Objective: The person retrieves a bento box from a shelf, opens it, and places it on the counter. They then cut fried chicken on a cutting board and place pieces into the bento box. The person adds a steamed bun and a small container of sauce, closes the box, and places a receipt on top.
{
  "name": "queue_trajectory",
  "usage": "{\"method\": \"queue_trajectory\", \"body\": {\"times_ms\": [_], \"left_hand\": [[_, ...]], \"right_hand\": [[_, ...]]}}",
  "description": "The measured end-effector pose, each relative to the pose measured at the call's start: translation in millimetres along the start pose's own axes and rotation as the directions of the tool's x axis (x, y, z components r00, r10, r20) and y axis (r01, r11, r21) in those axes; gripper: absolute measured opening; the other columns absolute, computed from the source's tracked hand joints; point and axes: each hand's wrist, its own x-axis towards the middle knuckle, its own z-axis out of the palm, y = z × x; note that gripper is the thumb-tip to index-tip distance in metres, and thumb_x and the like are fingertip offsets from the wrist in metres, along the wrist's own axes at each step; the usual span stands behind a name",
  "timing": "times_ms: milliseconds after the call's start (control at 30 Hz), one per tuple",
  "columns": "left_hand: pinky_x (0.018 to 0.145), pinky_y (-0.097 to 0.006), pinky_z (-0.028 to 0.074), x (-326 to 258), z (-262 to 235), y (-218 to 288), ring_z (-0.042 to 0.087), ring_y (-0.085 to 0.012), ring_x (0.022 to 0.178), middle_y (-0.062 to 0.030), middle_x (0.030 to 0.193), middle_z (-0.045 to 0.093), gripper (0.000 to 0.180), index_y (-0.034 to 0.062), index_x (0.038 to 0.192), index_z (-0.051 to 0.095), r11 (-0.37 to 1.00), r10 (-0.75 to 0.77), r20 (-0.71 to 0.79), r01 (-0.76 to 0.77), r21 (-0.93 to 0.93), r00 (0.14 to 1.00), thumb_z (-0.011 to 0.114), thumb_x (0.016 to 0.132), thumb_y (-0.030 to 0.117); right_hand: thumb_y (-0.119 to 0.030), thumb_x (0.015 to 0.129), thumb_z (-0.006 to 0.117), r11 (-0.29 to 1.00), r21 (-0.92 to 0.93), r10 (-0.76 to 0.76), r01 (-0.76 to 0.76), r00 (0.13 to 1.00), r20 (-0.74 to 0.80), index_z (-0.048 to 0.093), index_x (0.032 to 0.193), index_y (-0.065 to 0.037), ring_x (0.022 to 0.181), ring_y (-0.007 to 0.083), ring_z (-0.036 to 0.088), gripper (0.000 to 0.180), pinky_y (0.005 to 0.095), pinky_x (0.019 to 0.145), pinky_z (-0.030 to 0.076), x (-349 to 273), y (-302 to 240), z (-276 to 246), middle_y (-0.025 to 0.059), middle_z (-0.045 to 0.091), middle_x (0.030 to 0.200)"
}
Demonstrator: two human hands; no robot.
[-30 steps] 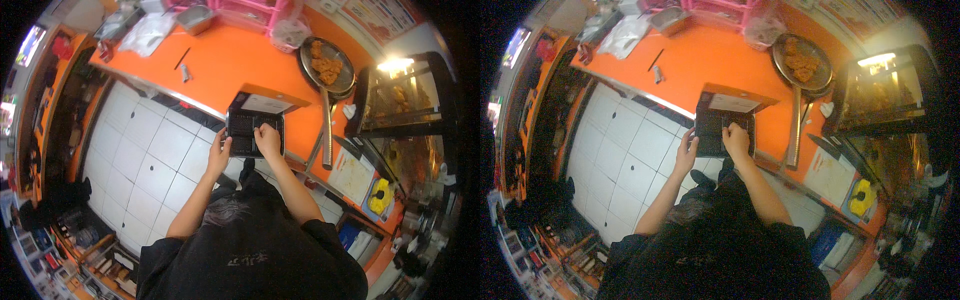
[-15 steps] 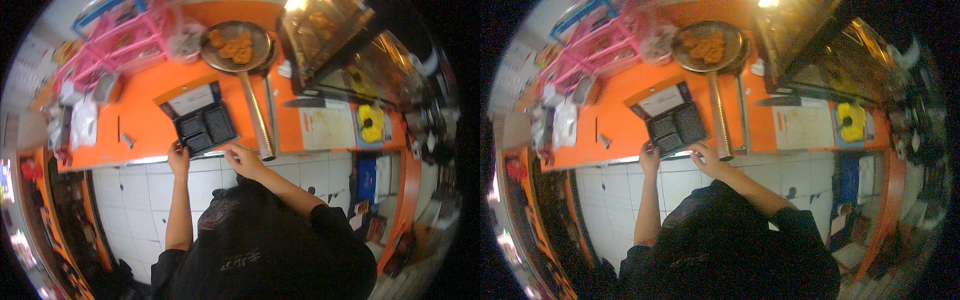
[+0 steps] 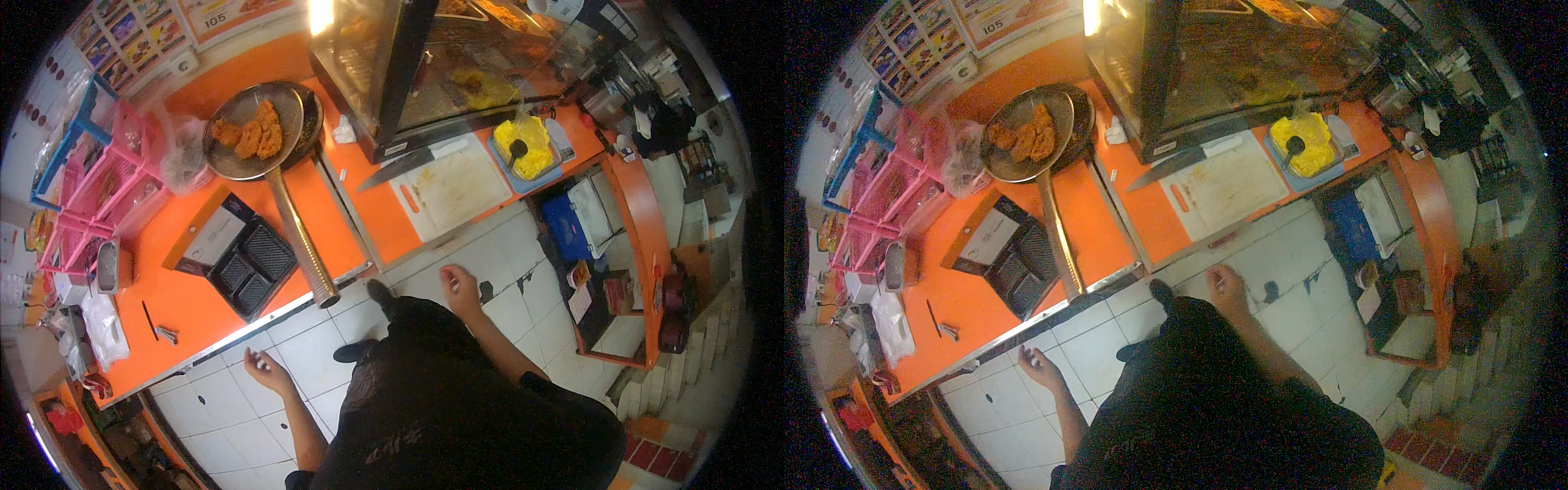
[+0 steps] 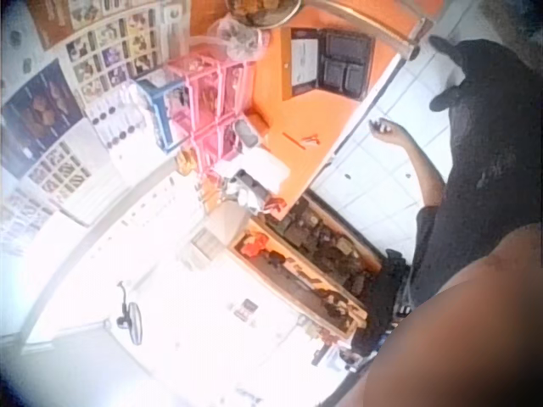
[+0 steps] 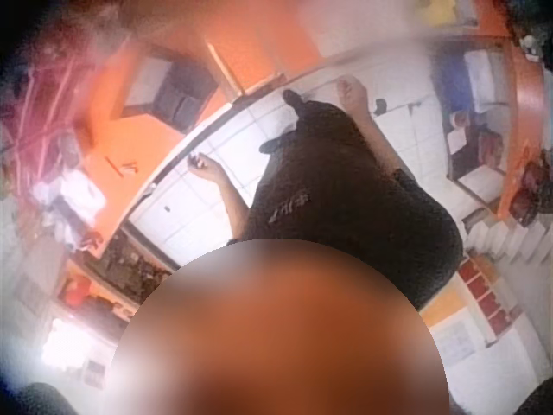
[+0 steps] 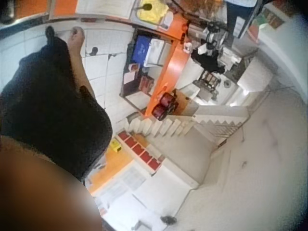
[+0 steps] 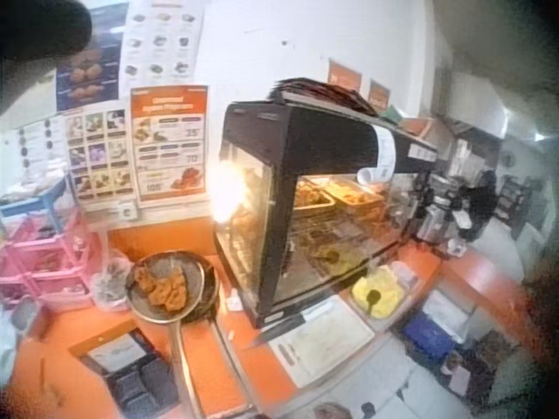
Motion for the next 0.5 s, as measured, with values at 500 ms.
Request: {"method": "queue_trajectory", "body": {"times_ms": [500], "left_hand": [[0.072,-0.028,0.049,-185.2,222.7,182.7,0.057,-0.0166,0.089,-0.009,0.103,0.06,0.021,0.0011,0.116,0.06,0.972,0.226,0.101,-0.217,-0.091,0.969,0.06,0.095,0.002]], "right_hand": [[-0.008,0.095,0.054,0.417,0.886,0.549,-0.202,0.833,-0.069,0.061,0.093,0.003,0.082,0.0264,0.063,0.013,0.0358,0.075,0.054,377.8,276.7,-168.1,0.0129,0.063,0.087]]}}
